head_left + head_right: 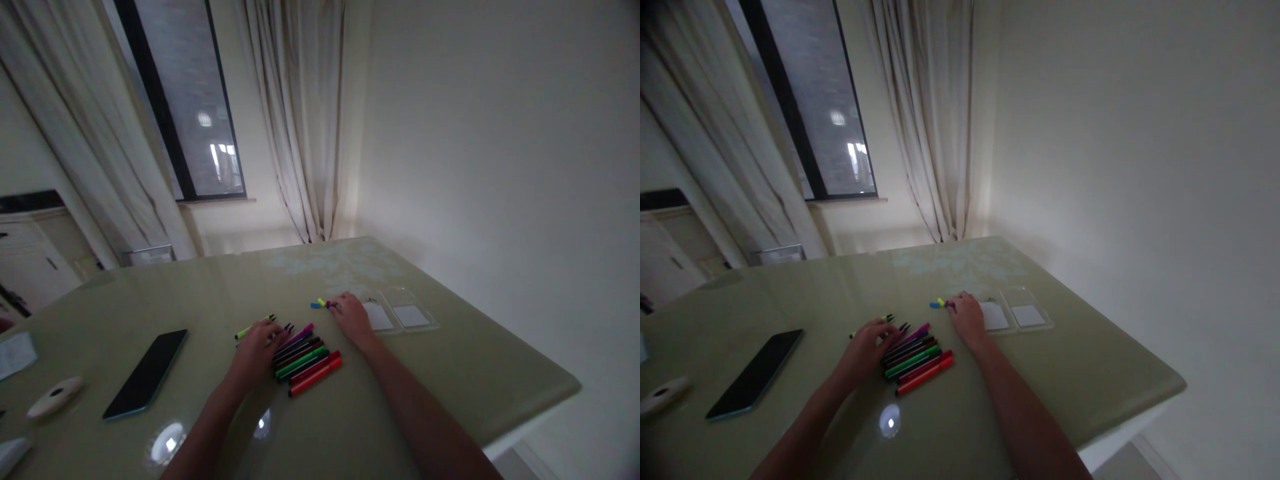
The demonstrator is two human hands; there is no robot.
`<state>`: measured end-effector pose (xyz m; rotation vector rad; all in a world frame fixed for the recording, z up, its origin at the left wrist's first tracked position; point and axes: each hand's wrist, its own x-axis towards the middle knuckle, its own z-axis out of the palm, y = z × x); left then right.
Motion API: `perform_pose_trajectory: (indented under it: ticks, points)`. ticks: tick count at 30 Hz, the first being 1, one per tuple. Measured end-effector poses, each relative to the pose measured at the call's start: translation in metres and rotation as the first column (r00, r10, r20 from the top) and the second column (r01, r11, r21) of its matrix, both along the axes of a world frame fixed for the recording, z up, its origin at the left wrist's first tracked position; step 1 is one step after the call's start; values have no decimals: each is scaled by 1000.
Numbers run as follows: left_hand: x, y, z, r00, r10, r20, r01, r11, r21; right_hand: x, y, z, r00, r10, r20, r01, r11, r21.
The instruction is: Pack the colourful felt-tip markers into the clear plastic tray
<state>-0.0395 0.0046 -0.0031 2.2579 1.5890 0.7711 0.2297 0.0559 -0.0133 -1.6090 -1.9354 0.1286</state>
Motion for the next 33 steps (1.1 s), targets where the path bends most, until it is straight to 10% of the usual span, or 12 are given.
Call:
perform_pose_trajectory:
  ticks: [12,17,22,33]
  points:
    - [-25,6,-1,951,128,-281,-170,977,-131,-7,-4,4,994,-5,107,17,994,-111]
    - [-15,5,4,988,139,-68,-144,987,-76,-11,-3,1,984,144,-108,-151,987,-61]
    - [-4,2,10,983,51,175,-43,998,-50,-25,-12,8,773,429,-467,-447,891,78]
    - [5,-5,16,968,0,251,10,999,-38,-35,-22,19,691,467,-552,-461,873,162]
